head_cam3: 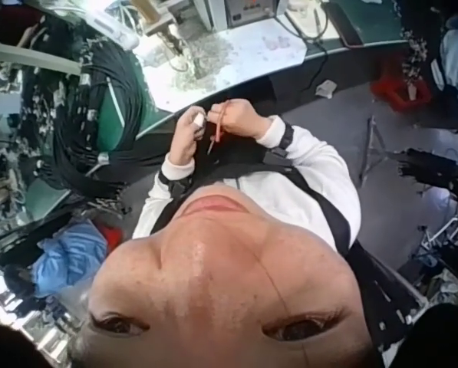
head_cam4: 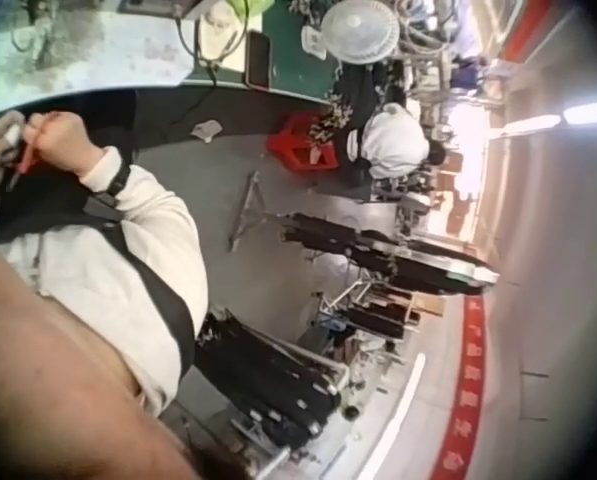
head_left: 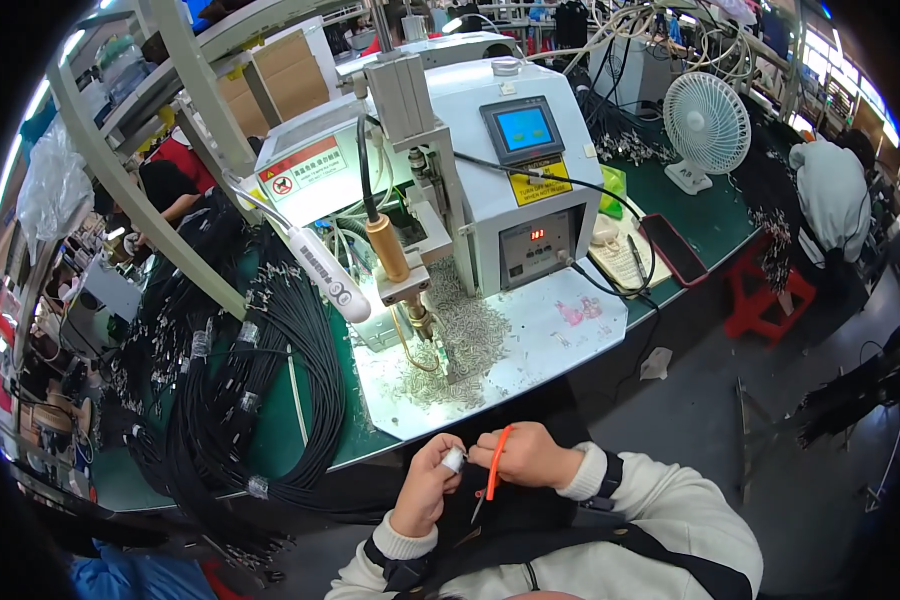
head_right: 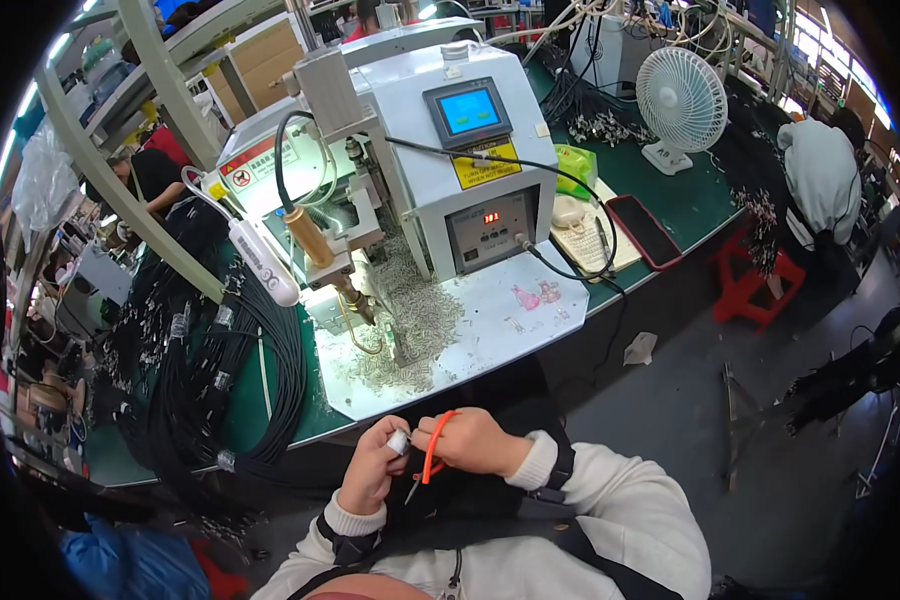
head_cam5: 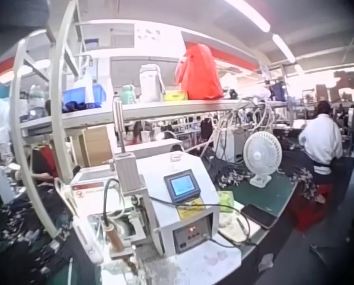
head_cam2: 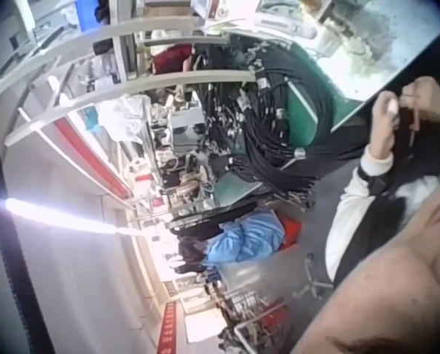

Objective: The person picks up a bundle of cables, separates them by hand, and trims the ends of the individual wires one at a time using shears.

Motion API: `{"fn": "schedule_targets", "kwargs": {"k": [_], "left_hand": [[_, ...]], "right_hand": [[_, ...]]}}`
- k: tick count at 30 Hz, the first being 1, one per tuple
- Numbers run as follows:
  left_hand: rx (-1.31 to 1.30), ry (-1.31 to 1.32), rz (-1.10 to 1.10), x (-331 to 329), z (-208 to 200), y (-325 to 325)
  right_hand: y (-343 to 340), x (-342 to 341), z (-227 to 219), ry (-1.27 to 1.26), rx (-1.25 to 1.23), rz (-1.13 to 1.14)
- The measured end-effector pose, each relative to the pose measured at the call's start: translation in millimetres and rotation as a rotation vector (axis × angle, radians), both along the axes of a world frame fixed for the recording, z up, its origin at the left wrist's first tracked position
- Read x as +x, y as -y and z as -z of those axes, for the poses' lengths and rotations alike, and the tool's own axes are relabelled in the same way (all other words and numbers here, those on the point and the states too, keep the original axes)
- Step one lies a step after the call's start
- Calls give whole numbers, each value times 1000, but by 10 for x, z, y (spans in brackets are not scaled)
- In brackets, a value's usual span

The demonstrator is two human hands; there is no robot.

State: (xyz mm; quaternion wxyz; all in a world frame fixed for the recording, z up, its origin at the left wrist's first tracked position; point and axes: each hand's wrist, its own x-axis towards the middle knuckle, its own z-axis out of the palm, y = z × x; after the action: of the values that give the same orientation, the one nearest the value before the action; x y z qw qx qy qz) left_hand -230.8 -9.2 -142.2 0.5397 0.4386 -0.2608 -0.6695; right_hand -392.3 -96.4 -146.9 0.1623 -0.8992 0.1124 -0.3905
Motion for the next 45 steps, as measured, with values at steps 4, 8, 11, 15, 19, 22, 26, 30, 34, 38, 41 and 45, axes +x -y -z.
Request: {"fn": "schedule_targets", "kwargs": {"k": [4,8,11,15,19,22,26,30,34,38,41,45], "left_hand": [[58,121,-84,-72,-100,-45],[-149,392,-229,-149,-166,58],[-215,410,-209,-164,-261,150],[-297,469,-347,-197,-224,182],[-363,841,-377,-248,-193,98],[-429,899,-418,-253,-192,80],[-410,792,-477,-283,-211,117],[-389,823,-439,-217,-169,133],[-368,974,-437,-252,-201,144],[-353,950,-481,-268,-160,184],[-358,923,-466,-252,-167,192],[-377,983,-413,-264,-219,194]], "right_hand": [[134,-8,-79,-140,-196,-8],[149,-54,-221,-152,-253,101],[133,-12,-262,-158,-304,56],[162,54,-202,-153,-155,173],[97,109,-63,37,277,117],[68,153,-49,224,744,-2],[117,155,-215,162,1578,-167],[73,182,-146,276,1621,-211],[18,211,-59,246,998,30],[36,197,-104,126,717,112],[77,226,-111,389,1521,-175],[66,192,-70,191,1112,-10]]}}
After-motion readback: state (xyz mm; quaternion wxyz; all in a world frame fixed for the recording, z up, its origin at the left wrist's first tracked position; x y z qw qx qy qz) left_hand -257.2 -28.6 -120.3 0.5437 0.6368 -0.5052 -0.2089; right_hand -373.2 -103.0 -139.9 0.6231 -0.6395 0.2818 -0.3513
